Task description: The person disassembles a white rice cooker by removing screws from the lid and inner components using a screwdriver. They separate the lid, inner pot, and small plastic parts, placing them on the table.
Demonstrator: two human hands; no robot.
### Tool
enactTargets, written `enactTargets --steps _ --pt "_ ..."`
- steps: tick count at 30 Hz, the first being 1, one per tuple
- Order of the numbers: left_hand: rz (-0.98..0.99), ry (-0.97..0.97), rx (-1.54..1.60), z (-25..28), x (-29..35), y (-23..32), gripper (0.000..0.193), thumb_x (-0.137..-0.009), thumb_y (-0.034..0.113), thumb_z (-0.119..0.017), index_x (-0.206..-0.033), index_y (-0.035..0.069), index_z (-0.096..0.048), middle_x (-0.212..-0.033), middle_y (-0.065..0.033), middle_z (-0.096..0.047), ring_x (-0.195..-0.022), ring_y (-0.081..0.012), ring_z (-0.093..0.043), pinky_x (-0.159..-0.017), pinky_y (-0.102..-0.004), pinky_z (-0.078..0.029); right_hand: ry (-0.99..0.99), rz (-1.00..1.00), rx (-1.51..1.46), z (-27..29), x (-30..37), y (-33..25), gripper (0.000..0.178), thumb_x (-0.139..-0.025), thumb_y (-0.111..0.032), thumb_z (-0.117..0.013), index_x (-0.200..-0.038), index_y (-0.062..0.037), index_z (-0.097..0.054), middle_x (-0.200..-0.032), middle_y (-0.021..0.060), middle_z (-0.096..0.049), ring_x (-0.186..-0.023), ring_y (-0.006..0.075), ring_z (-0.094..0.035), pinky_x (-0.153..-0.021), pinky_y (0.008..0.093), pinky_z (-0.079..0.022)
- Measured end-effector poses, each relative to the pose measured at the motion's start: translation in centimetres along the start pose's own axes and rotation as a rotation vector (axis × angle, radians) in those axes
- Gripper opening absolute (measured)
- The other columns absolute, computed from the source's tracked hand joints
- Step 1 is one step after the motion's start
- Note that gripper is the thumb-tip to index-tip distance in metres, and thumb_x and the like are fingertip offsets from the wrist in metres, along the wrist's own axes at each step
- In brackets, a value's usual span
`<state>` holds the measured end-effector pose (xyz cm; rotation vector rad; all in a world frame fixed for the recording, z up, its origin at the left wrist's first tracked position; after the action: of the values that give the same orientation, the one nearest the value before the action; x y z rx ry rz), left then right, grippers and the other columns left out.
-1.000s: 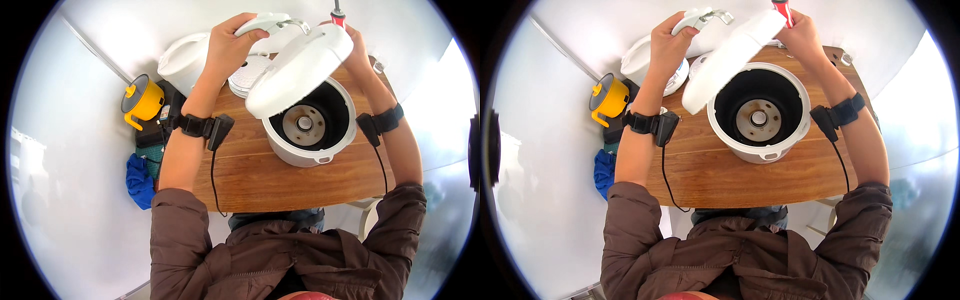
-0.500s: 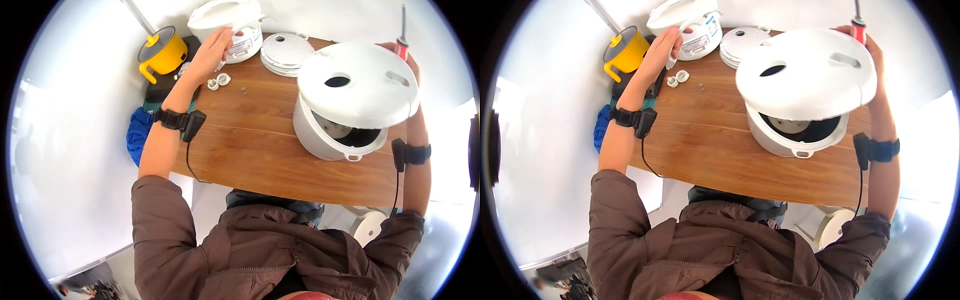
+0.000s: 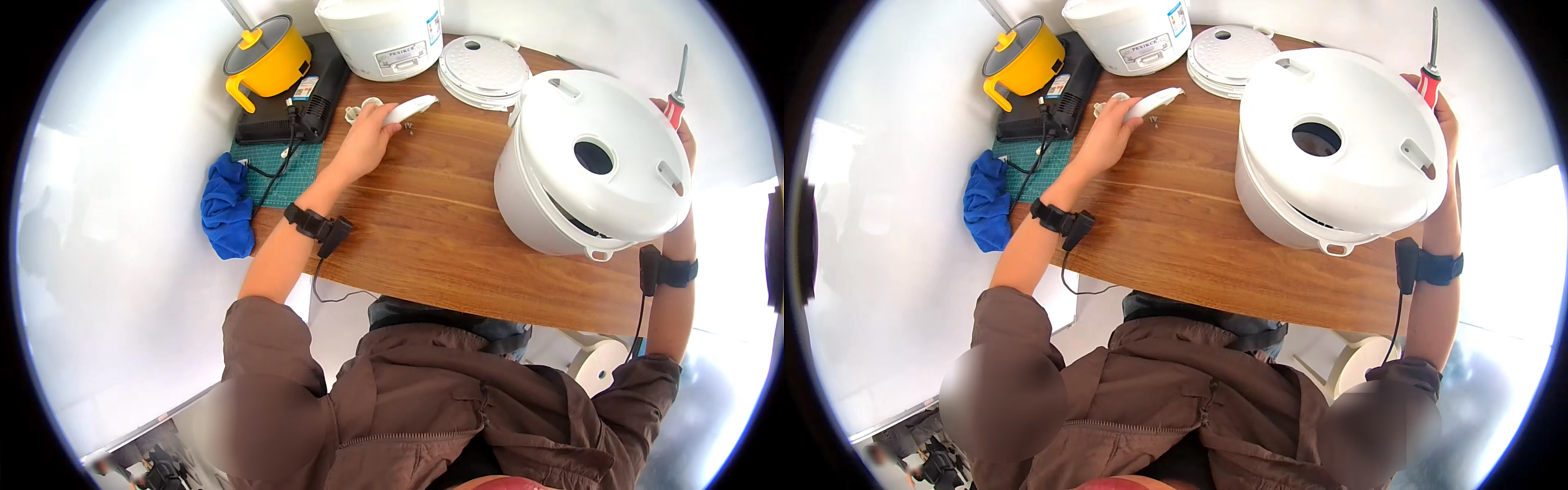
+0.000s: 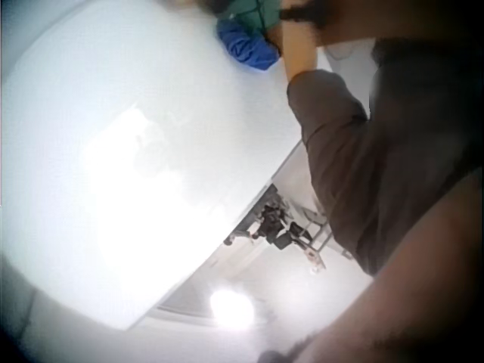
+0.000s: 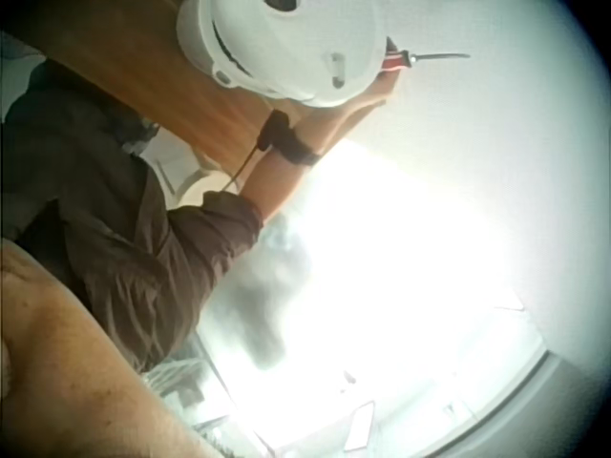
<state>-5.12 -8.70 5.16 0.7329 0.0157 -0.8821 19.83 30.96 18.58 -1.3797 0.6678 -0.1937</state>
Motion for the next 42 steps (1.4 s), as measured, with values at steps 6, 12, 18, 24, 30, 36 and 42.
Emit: enactTargets --steps 6,12,18,24,30,36,42 --pt "-0.026 0.128 -0.016 0.6 0.4 0.4 0.041 -0.096 0.009 -0.068 -0.136 0.003 -0.058 -0.124 -0.0200 -0.056 -0.116 -0.0387 -0.057 -0.098 -0.0407 -0.048 0.024 -0.024 0.073 0.1 0.1 0.0 0.040 -0.094 -0.023 -0.075 -0.127 -0.0014 -0.068 -0.109 0.0100 -0.075 -0.089 0.0177 -0.075 -0.081 0.0306 -0.064" --pt "-0.142 0.214 -0.093 1.9 0.8 2.0 0.047 -0.091 0.002 -0.071 -0.136 0.004 -0.058 -0.128 -0.0186 -0.054 -0.117 -0.0373 -0.057 -0.100 -0.0402 -0.049 0.111 -0.090 0.311 0.9 -0.2 0.9 0.037 -0.095 -0.021 -0.073 -0.128 -0.0065 -0.069 -0.115 0.0099 -0.075 -0.101 0.0183 -0.073 -0.091 0.0345 -0.059" --pt "-0.187 0.218 -0.128 2.7 1.0 5.2 0.057 -0.088 0.003 -0.074 -0.142 0.006 -0.054 -0.139 -0.0169 -0.049 -0.126 -0.0361 -0.052 -0.103 -0.0419 -0.047 0.171 -0.154 0.417 2.0 -0.5 1.2 0.039 -0.092 -0.019 -0.076 -0.129 -0.0104 -0.070 -0.115 0.0087 -0.075 -0.103 0.0184 -0.072 -0.094 0.0363 -0.058" --pt "-0.394 0.071 0.094 2.3 0.8 14.8 0.084 -0.079 0.031 -0.087 -0.151 0.010 -0.048 -0.151 -0.0143 -0.043 -0.137 -0.0367 -0.044 -0.113 -0.0470 -0.041 0.115 -0.053 0.447 2.0 0.2 0.8 0.047 -0.089 -0.021 -0.082 -0.132 -0.0075 -0.068 -0.116 0.0097 -0.075 -0.102 0.0173 -0.072 -0.092 0.0325 -0.058" --pt "-0.736 0.085 0.242 1.9 -0.1 24.5 0.095 -0.070 0.046 -0.089 -0.151 0.017 -0.049 -0.157 -0.0164 -0.036 -0.146 -0.0447 -0.032 -0.116 -0.0550 -0.036 0.060 -0.018 0.485 1.9 0.2 1.4 0.050 -0.087 -0.021 -0.084 -0.132 -0.0088 -0.068 -0.118 0.0087 -0.075 -0.103 0.0160 -0.072 -0.092 0.0332 -0.058" --pt "-0.710 0.102 0.318 0.2 -2.3 25.0 0.091 -0.075 0.056 -0.082 -0.148 0.012 -0.050 -0.153 -0.0186 -0.044 -0.144 -0.0487 -0.038 -0.114 -0.0552 -0.041 -0.013 0.028 0.286 2.3 -0.1 1.0 0.042 -0.094 -0.019 -0.075 -0.133 -0.0077 -0.066 -0.115 0.0076 -0.075 -0.099 0.0131 -0.073 -0.088 0.0299 -0.060" --pt "-0.559 0.331 0.577 1.7 -3.8 23.0 0.080 -0.102 0.067 -0.044 -0.139 -0.004 -0.051 -0.130 -0.0197 -0.061 -0.126 -0.0354 -0.059 -0.105 -0.0434 -0.048 0.158 -0.076 0.288 2.6 1.0 2.0 0.041 -0.091 -0.035 -0.081 -0.119 -0.0074 -0.071 -0.088 -0.0015 -0.068 -0.075 0.0055 -0.061 -0.068 0.0214 -0.049"
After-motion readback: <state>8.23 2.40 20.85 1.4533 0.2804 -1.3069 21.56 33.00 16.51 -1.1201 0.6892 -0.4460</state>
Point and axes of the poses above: each hand's wrist, its own x-axis away from the middle knuckle, its own z-axis out of the back of the hand, y = z × x, the point moved 9 cm from there along -x, towards the middle knuckle
